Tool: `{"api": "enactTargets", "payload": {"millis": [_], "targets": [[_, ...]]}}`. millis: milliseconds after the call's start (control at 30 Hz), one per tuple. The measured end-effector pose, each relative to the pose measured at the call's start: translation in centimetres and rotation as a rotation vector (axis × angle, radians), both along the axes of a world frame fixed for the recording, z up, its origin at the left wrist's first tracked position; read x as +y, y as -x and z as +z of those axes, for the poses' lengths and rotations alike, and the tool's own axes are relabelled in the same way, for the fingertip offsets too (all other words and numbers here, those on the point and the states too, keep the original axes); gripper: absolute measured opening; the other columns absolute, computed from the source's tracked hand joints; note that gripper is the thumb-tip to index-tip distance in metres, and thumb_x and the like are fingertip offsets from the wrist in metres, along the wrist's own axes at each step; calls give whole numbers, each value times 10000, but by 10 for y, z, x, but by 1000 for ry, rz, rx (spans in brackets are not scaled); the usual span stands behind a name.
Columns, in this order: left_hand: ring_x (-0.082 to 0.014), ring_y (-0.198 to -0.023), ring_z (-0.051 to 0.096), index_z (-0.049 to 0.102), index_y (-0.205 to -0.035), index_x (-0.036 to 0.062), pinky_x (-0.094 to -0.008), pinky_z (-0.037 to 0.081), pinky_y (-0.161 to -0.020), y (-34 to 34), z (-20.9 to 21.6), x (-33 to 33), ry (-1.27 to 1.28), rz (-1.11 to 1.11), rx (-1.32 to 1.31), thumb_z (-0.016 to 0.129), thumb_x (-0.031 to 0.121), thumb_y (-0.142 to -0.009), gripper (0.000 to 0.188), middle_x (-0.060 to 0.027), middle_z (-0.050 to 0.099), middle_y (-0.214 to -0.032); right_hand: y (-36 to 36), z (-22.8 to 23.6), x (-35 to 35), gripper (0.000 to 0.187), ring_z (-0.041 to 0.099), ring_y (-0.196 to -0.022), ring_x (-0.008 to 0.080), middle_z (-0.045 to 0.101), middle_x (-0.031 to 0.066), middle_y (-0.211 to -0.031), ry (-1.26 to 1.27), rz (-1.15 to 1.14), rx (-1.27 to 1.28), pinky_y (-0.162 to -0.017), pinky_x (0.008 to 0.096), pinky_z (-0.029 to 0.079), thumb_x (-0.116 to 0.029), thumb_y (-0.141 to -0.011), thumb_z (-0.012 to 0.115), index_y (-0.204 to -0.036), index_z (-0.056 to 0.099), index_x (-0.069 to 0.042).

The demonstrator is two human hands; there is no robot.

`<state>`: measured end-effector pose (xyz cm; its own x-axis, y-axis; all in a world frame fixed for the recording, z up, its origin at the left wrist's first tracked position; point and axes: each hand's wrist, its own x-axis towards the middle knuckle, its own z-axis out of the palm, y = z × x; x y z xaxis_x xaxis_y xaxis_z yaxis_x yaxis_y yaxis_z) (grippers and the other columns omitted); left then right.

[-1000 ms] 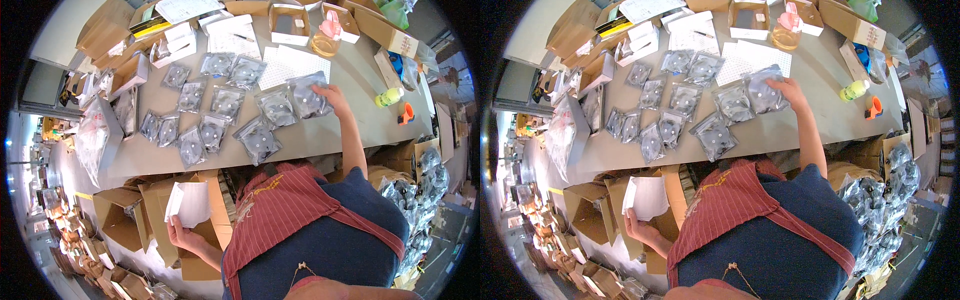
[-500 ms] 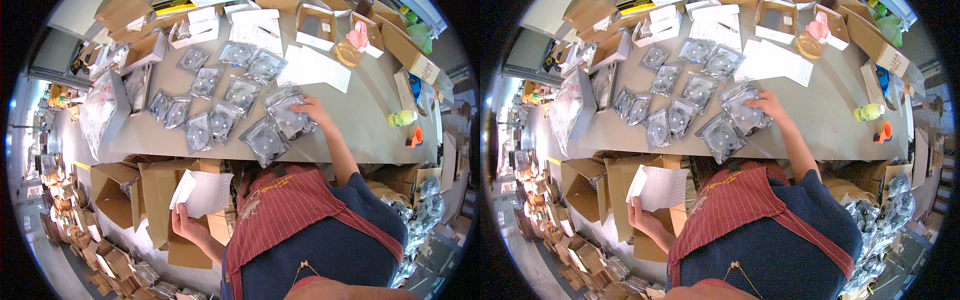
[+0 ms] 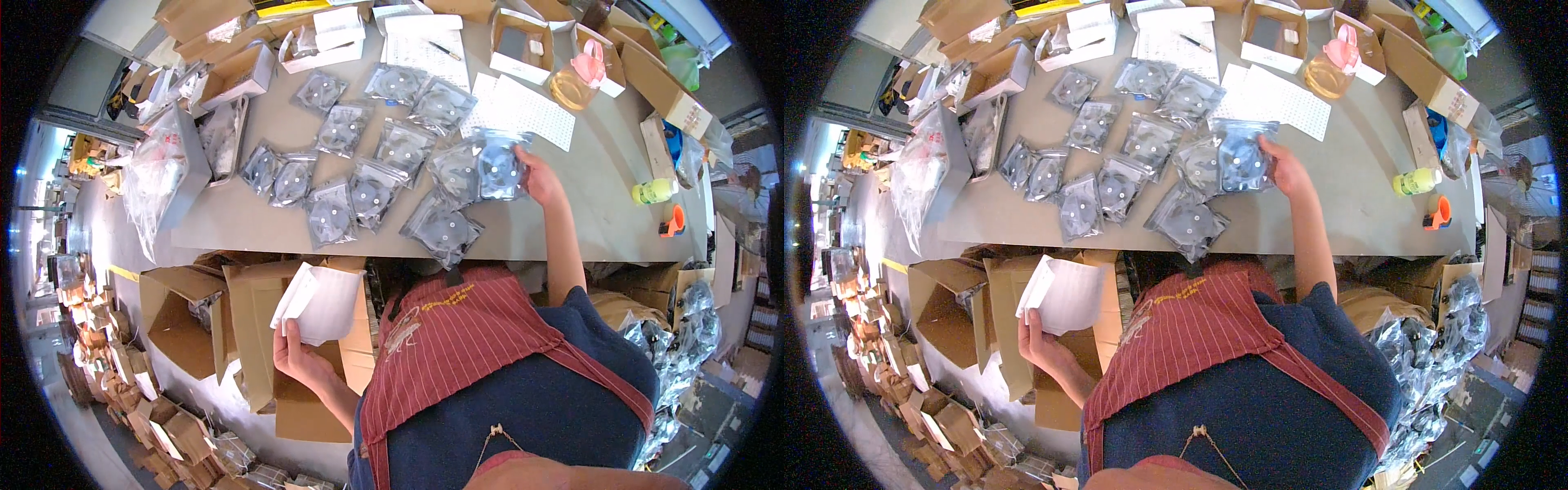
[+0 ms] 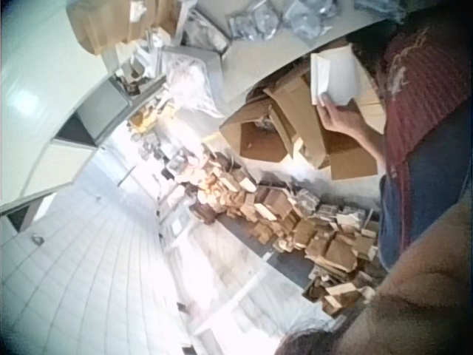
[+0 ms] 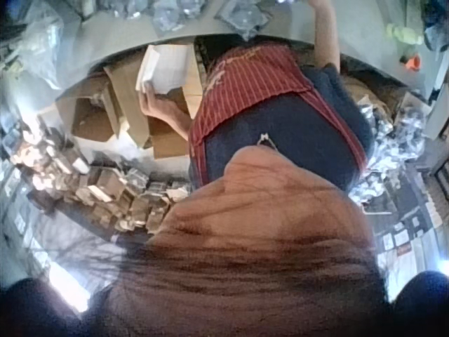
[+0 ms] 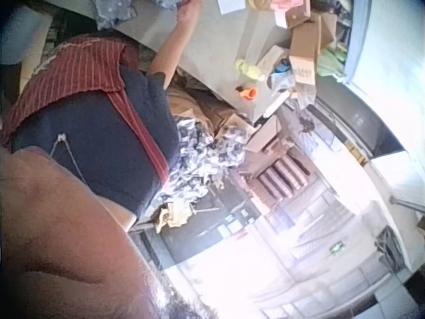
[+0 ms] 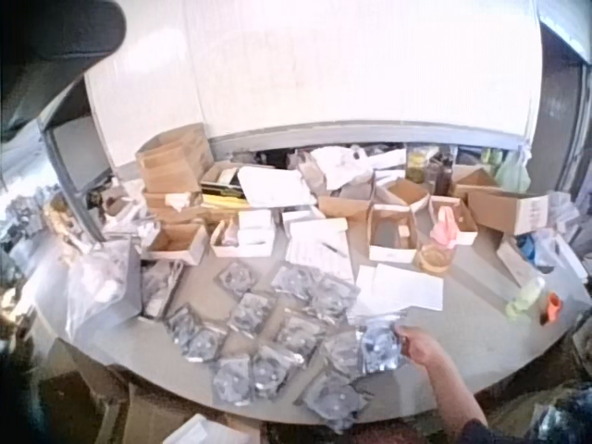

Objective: The person sorts small packaged parts on a work table, checking them against a paper document, and places them into cardboard boxes.

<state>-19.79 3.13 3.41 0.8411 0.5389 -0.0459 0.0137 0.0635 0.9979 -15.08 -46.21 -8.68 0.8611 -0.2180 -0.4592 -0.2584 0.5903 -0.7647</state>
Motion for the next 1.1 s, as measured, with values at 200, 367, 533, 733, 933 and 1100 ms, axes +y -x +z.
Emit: {"api": "enactTargets", "payload": {"millis": [200,367,533,733,933,1100], "targets": [[-152,-801,638,647,-1107,-98,-262,492,-665,-9,-6,31,-13,-27,1,648,81,-902,272,-102,680,-943,0,5,39,410,635,-1007,191,671,87,-1139,195,-59,0,-925,319,478,-318,-952,612,-1182,638,21],[-167,-847,644,661,-1087,-95,-297,512,-776,-7,-12,52,54,-21,63,675,78,-895,259,-125,691,-976,-18,-46,80,416,461,-1274,372,637,179,-1242,1339,142,175,-1113,454,292,-445,-775,758,-952,775,-70],[-167,-844,636,656,-1092,-101,-300,512,-770,-2,-12,63,45,41,41,664,90,-907,266,-120,687,-975,-44,-44,66,438,533,-1163,359,661,207,-1141,1368,238,243,-998,470,394,-439,-697,817,-801,750,-19],[-169,-865,634,649,-1108,-88,-302,515,-775,13,-11,80,21,133,63,650,72,-911,254,-116,678,-1000,-44,28,57,319,645,-865,142,687,101,-998,531,130,104,-719,279,493,-235,-800,768,-911,689,53],[-179,-865,646,656,-1105,-90,-322,531,-775,28,-19,86,68,204,46,650,80,-903,264,-128,688,-987,-67,58,107,262,657,-973,197,696,96,-1057,-80,-2,-115,-899,358,520,-134,-875,679,-1083,651,23],[-177,-913,635,619,-1158,-117,-316,514,-818,40,-19,98,142,289,63,653,47,-894,313,-138,675,-1037,-101,-18,162,289,636,-1038,213,675,119,-1134,72,197,-577,-985,366,466,-154,-909,650,-1141,649,20]]}}
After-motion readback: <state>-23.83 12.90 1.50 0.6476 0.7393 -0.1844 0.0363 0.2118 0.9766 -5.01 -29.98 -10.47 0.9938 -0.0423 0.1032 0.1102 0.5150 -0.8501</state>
